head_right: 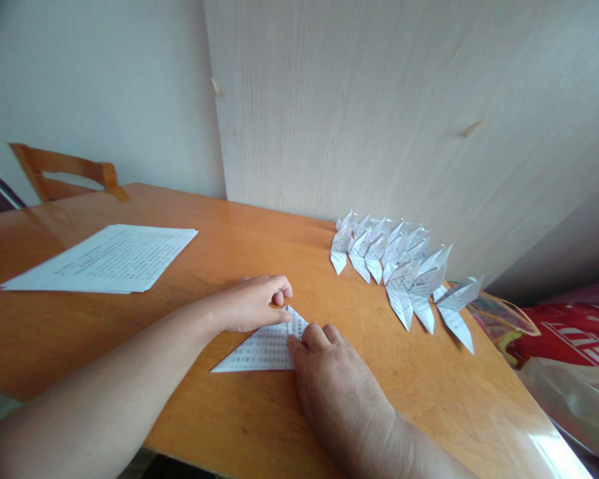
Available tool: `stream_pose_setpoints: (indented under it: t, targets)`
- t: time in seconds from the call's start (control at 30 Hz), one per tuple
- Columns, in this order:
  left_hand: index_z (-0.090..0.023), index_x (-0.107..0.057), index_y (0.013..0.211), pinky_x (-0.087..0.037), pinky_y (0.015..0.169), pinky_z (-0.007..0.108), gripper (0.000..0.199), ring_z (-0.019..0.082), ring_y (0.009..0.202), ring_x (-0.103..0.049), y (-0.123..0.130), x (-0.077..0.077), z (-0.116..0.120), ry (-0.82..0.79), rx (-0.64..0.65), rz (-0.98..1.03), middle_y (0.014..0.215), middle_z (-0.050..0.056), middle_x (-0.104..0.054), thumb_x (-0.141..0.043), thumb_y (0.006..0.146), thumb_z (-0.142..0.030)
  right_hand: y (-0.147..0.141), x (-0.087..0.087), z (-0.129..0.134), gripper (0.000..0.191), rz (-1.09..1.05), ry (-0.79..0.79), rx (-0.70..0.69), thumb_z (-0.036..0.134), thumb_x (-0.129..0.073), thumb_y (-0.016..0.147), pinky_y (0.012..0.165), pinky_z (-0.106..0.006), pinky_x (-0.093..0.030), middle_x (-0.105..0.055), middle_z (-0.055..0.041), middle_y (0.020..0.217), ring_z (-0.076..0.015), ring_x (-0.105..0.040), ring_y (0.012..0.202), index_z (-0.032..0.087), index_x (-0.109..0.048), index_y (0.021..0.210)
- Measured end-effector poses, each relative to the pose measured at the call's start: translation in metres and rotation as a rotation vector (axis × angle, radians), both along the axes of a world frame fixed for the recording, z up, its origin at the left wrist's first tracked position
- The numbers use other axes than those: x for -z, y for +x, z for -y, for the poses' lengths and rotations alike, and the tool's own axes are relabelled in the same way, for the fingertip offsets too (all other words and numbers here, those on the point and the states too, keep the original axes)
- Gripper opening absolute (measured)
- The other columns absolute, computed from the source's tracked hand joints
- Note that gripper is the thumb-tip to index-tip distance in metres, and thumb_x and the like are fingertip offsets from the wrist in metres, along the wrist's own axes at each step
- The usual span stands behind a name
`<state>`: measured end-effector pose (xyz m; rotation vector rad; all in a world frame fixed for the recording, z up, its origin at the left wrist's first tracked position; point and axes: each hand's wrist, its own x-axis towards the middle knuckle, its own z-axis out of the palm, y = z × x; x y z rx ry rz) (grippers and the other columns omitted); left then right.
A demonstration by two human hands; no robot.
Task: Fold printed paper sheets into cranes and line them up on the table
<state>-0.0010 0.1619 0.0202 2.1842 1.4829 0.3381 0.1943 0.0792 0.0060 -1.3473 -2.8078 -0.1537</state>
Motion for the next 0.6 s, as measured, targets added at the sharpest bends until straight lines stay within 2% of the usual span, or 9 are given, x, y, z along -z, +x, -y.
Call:
stream_pose_setpoints:
  t: [0.4,0.6]
  targets:
    - [-0.027,-0.06,0.095,-0.038,0.063,0.028,0.019,0.018,0.081,-0.066,0.0047,0.0003,-0.0019,0.015,-0.066,-0.036,0.093,-0.005,-0.074,-0.063,0.079,-0.036,-0.0028,-0.0078,0.0007,0.021,-0.002,-0.058,0.025,0.01,-0.052,0.09,0.07,-0.035,-0.05,-0.058,-0.0079,0.089,-0.022,-0.053,0.078,0.018,-0.068,0.102]
    - [-0.027,-0.061,0.09,-0.038,0.061,0.029,0.017,0.018,0.077,-0.065,0.0064,0.0033,-0.0078,0.018,-0.092,-0.047,0.089,-0.004,-0.074,-0.062,0.078,-0.039,-0.0032,-0.0094,0.0013,0.022,-0.021,-0.096,0.046,0.009,-0.052,0.089,0.072,-0.036,-0.051,-0.059,-0.0082,0.093,-0.0234,-0.055,0.083,0.019,-0.067,0.102]
